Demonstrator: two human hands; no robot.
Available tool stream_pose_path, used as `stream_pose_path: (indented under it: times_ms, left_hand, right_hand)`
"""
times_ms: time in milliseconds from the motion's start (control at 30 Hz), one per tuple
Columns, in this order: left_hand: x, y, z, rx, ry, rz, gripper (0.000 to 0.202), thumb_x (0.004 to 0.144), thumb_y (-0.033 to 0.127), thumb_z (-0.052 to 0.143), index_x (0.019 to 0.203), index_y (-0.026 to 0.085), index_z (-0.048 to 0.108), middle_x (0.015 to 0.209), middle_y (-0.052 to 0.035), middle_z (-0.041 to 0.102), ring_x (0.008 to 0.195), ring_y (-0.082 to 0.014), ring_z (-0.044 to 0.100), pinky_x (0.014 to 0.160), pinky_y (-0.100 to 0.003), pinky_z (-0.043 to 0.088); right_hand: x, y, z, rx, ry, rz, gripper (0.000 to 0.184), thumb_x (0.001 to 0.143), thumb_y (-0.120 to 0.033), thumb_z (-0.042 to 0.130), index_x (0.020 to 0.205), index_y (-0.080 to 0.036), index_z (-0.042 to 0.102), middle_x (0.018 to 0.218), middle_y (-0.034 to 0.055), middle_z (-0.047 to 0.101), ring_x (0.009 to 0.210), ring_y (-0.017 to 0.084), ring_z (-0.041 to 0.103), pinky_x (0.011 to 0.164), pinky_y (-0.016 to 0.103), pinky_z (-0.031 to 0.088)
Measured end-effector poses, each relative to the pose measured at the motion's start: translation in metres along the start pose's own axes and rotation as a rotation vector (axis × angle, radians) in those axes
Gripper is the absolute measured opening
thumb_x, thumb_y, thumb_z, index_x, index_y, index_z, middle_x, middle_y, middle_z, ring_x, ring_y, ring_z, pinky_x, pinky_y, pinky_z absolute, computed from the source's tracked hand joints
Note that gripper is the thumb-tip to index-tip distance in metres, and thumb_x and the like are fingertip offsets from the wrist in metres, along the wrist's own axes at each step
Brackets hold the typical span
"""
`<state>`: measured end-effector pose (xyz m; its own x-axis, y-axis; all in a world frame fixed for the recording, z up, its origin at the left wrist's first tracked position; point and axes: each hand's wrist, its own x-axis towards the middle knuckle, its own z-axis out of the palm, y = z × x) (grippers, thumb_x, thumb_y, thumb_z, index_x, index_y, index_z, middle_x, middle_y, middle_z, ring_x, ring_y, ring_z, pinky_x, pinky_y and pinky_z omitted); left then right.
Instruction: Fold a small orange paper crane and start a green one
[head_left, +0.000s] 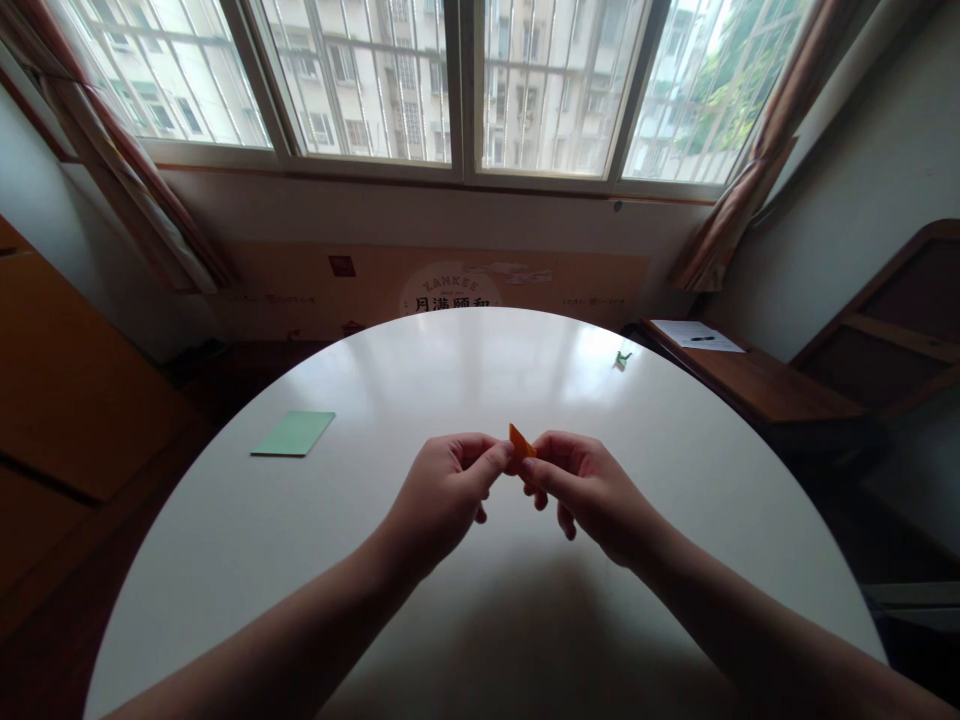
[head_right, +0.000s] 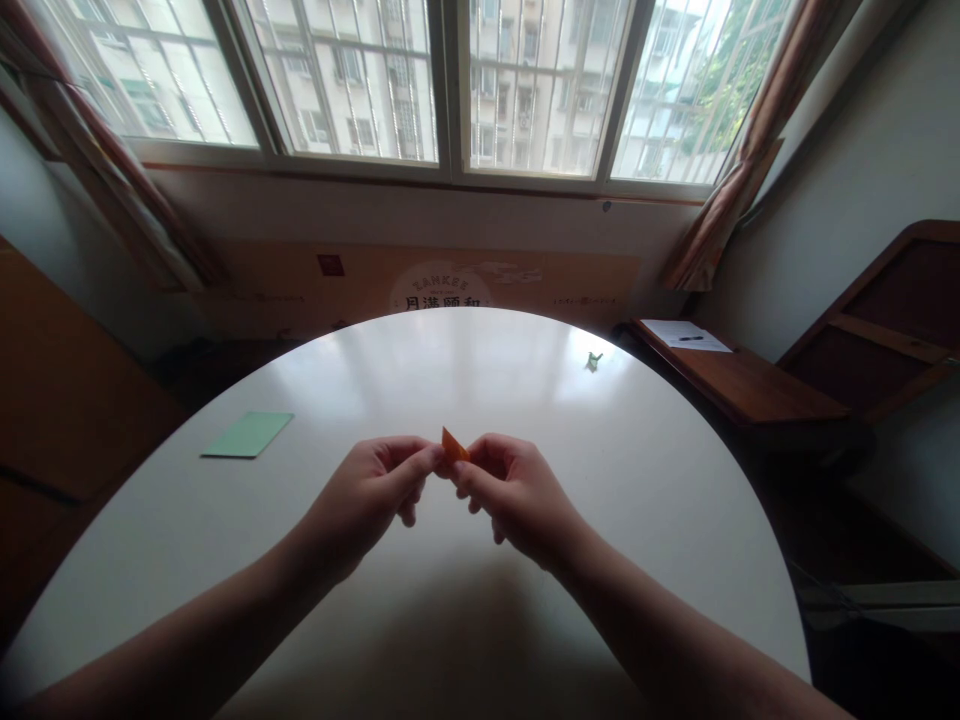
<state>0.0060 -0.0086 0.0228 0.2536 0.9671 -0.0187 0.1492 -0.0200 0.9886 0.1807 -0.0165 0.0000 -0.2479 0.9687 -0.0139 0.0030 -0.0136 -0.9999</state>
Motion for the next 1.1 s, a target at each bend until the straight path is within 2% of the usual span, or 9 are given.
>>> stream_pose_path:
  times_ms: [100, 233, 400, 600, 900, 1100]
  left_hand:
    - [0.0005, 0.0003, -0.0016, 0.063, 0.026, 0.017, 0.031, 0.084, 0.04, 0.061, 0.079, 0.014, 0.075, 0.053, 0.0019, 0.053, 0.048, -0.0115, 0.048, 0.042, -0.022, 0.042]
    - [0.0024, 0.0, -0.005, 0.072, -0.009, 0.019, 0.026, 0.08, 0.039, 0.066, 0.084, 0.014, 0.075, 0.062, -0.0001, 0.06, 0.054, -0.0125, 0.051, 0.042, -0.021, 0.043]
    - [0.0035, -0.0008, -0.0069, 0.061, -0.059, 0.02, 0.022, 0.078, 0.034, 0.068, 0.083, 0.014, 0.074, 0.065, -0.0008, 0.062, 0.057, -0.0124, 0.051, 0.042, -0.02, 0.042]
    - [0.0058, -0.002, -0.0052, 0.021, -0.028, 0.009, 0.017, 0.075, 0.03, 0.067, 0.075, 0.014, 0.071, 0.066, -0.0013, 0.065, 0.052, -0.0102, 0.049, 0.044, -0.02, 0.042]
    - [0.008, -0.0026, -0.004, -0.082, 0.058, -0.06, 0.019, 0.071, 0.031, 0.068, 0.063, 0.017, 0.059, 0.051, 0.006, 0.049, 0.043, -0.0071, 0.041, 0.04, -0.019, 0.036]
    - [0.0071, -0.0032, -0.0056, -0.055, 0.05, -0.038, 0.02, 0.073, 0.033, 0.068, 0.066, 0.016, 0.059, 0.054, 0.0062, 0.049, 0.045, -0.0074, 0.042, 0.041, -0.019, 0.037]
  right_hand:
    - [-0.0003, -0.0008, -0.0001, 0.077, -0.004, 0.041, 0.021, 0.082, -0.036, 0.071, 0.079, -0.017, 0.063, 0.065, -0.0004, 0.059, 0.056, 0.012, 0.054, 0.034, 0.015, 0.035]
    - [-0.0006, -0.0011, 0.0001, 0.122, 0.002, 0.066, 0.019, 0.08, -0.034, 0.071, 0.076, -0.017, 0.062, 0.063, -0.0011, 0.058, 0.055, 0.011, 0.053, 0.034, 0.015, 0.034]
    - [-0.0013, -0.0009, 0.0006, 0.069, -0.029, 0.039, 0.017, 0.081, -0.031, 0.069, 0.076, -0.017, 0.062, 0.063, -0.0015, 0.058, 0.054, 0.011, 0.053, 0.035, 0.015, 0.036]
    - [-0.0006, 0.0006, 0.0034, -0.01, -0.038, 0.021, 0.021, 0.083, -0.036, 0.07, 0.08, -0.017, 0.063, 0.069, -0.0002, 0.06, 0.058, 0.012, 0.056, 0.035, 0.015, 0.039]
    - [-0.0016, 0.0008, 0.0017, 0.069, -0.052, 0.032, 0.033, 0.079, -0.04, 0.077, 0.101, -0.018, 0.067, 0.085, 0.0033, 0.065, 0.067, 0.015, 0.061, 0.036, 0.015, 0.042]
    - [0.0012, -0.0008, 0.0012, 0.124, -0.007, 0.042, 0.029, 0.081, -0.042, 0.076, 0.095, -0.017, 0.067, 0.087, 0.0043, 0.066, 0.069, 0.015, 0.062, 0.036, 0.015, 0.043]
